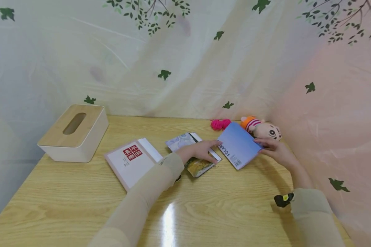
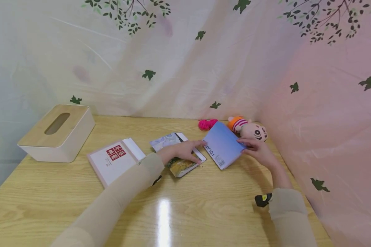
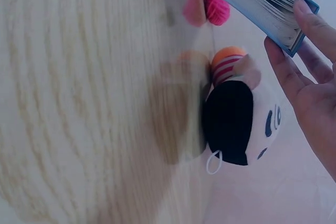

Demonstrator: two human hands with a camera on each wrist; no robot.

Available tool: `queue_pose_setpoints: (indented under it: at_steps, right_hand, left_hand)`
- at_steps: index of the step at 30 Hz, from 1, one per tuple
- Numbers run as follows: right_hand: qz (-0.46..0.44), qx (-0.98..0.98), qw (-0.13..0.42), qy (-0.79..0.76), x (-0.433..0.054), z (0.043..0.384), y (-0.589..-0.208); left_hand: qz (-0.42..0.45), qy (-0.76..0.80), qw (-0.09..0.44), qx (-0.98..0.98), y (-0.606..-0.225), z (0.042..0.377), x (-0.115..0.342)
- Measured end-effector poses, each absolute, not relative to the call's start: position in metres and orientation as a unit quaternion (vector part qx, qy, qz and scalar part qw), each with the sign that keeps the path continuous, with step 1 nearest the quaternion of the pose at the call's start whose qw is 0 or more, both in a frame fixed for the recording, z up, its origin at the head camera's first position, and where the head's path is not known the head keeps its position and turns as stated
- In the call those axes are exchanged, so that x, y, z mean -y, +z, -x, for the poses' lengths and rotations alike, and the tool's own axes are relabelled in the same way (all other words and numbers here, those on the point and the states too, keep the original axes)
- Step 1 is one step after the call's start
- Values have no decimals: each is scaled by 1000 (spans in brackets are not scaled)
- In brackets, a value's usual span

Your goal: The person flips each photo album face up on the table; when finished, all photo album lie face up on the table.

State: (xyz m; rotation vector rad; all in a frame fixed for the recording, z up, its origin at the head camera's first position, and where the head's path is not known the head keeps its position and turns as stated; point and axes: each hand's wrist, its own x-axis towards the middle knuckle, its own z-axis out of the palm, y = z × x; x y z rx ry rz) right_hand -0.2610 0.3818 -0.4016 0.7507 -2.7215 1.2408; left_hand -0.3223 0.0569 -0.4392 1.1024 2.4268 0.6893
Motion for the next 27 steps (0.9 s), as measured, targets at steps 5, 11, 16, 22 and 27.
queue_pose_setpoints:
  at_steps: [5, 11, 16, 22, 27]
  right_hand:
    - [-253, 878, 27, 406, -379, 262, -396]
    - [-249, 876, 18, 412, -373, 261, -392]
    - [-254, 878, 32, 405, -366, 261, -390]
    - [-272, 870, 47, 410, -359, 258, -389]
    - [-288, 869, 75, 395, -352, 256, -388]
  left_hand:
    - [-400, 249, 181, -863, -440, 323, -56]
    - [-404, 270, 170, -857, -443, 327, -56]
    - [-396, 304, 165, -851, -441, 331, -53]
    - [-363, 411, 182, -816, -440, 332, -52]
    - [-331, 472, 179, -797, -431, 333, -52]
